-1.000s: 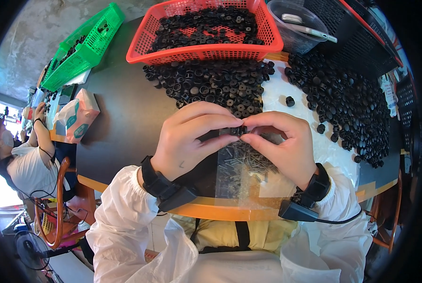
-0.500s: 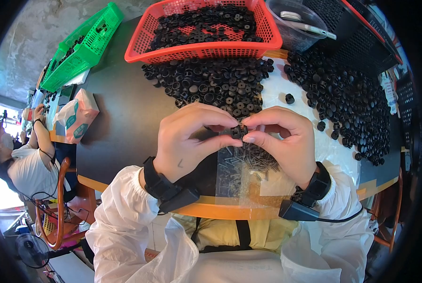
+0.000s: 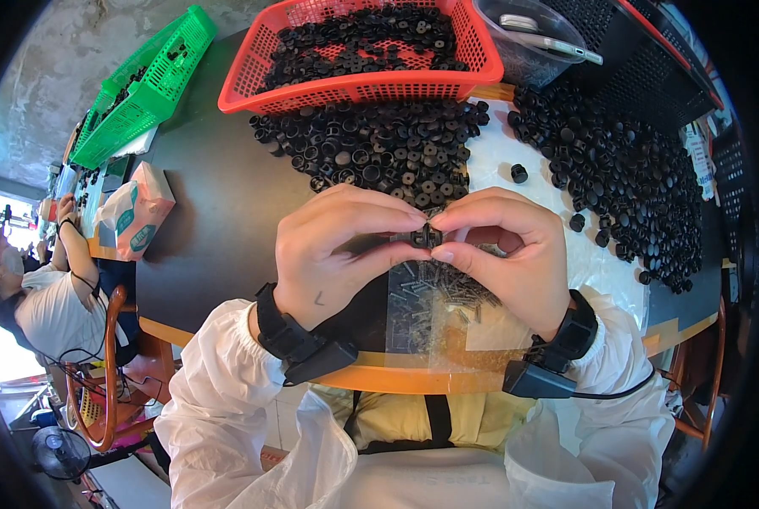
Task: Manually inserting metal pins into black plastic grommets or components at a factory workstation.
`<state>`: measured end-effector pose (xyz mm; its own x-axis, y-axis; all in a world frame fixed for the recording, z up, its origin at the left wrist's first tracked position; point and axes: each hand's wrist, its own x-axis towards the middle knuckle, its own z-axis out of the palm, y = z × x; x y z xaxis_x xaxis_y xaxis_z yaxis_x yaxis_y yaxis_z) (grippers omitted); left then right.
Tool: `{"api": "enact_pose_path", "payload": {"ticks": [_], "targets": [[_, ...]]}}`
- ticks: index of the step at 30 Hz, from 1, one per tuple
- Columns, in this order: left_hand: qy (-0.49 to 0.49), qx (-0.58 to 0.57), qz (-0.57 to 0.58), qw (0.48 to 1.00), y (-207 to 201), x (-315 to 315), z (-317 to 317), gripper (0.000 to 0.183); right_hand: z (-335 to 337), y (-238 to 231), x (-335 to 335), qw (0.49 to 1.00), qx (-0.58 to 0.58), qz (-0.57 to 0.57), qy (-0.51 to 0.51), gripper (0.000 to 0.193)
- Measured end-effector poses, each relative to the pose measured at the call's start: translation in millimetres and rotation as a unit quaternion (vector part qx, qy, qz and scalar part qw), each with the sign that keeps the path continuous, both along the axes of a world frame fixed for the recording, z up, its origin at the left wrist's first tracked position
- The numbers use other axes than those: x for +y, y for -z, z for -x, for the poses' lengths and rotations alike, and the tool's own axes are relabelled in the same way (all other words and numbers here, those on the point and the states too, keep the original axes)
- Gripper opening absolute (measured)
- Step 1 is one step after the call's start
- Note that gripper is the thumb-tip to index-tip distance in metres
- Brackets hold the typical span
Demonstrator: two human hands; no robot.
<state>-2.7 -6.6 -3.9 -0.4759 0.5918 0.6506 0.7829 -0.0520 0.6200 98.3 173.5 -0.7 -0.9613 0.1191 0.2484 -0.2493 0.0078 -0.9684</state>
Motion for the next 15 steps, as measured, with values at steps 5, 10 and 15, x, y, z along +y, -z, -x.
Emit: {"api": "enact_pose_path", "payload": {"ticks": [5,10,15], "targets": [[0.002,0.016,-0.002,1.000,-5,0,-3,0.030,-2,-3,0,0.997,-0.049,0.057,-0.016,0.023],[0.028,0.074,-0.010,0.997,-2,-1,4,0.033,3,-4,4,0.987,-0.112,0.097,-0.066,0.029],[0.012,0.097,0.018,0.995,-5,-6,-2,0.036,7,-4,11,0.980,-0.111,0.060,-0.151,0.030]]}}
